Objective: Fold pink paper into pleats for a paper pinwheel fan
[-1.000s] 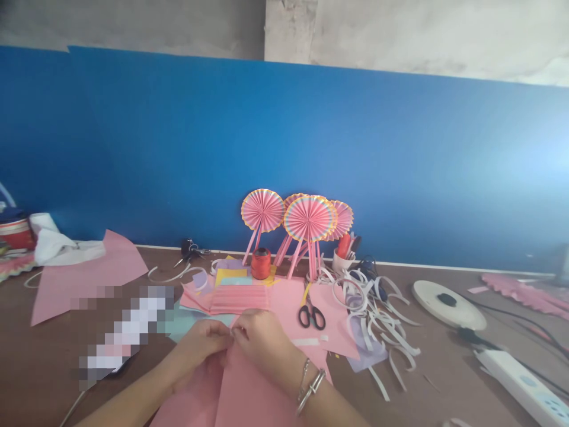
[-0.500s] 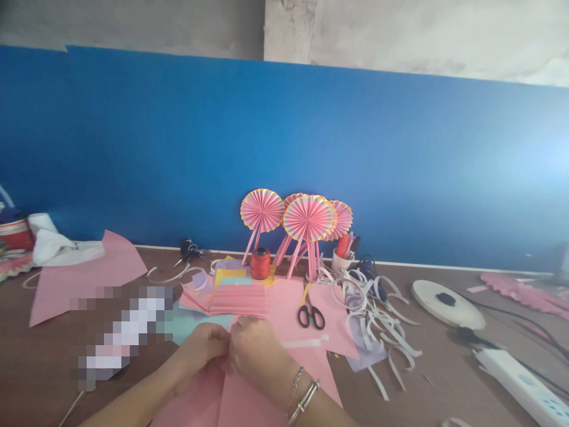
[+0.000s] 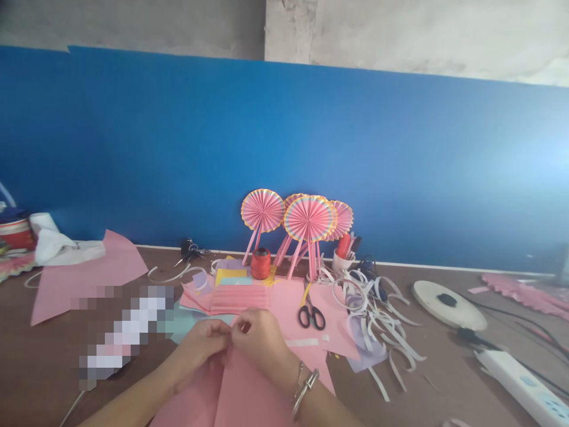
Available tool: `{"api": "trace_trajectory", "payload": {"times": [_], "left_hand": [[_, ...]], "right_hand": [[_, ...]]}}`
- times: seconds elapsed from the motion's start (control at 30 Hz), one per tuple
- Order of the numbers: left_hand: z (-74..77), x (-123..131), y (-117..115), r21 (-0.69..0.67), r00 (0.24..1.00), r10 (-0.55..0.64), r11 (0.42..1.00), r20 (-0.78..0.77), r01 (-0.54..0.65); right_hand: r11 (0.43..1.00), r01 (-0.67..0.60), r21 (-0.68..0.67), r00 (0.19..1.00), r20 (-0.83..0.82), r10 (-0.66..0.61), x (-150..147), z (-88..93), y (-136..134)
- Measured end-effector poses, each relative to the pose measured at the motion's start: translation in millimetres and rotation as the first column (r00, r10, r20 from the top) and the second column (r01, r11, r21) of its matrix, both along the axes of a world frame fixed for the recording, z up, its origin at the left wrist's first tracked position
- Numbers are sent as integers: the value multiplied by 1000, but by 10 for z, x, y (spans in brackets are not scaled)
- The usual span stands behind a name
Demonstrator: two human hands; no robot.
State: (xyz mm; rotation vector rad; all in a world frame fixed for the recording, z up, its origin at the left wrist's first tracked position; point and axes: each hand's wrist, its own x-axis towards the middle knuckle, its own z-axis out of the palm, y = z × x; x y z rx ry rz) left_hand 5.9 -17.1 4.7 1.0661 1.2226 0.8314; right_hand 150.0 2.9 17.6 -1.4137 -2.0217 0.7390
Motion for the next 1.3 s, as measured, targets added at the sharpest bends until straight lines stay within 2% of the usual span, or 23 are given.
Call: {"api": "trace_trajectory", "payload": {"times": [0.27,0.43,0.67,0.93,1.3], "left_hand": [[4,-11,22,22,1000,3,1000,-3,-2],[44,-32,22,23,1000,6,1000,14,-7],[32,-35,30,32,999,-5,999,55,3],[38,-39,32,102,999,17,995,44,-21],[55,-41,34,51,998,25,998,50,-28]], "right_hand": [[992,-84,-97,981,-185,65,83,36,82],[982,-159,-97,975,-174,141,197,41,149],[989,-95,-111,974,-213,70,161,17,138],[986,-114,-124,958,-276,76,143,15,136],[984,-113,-137,959,-275,72,135,13,131]]}}
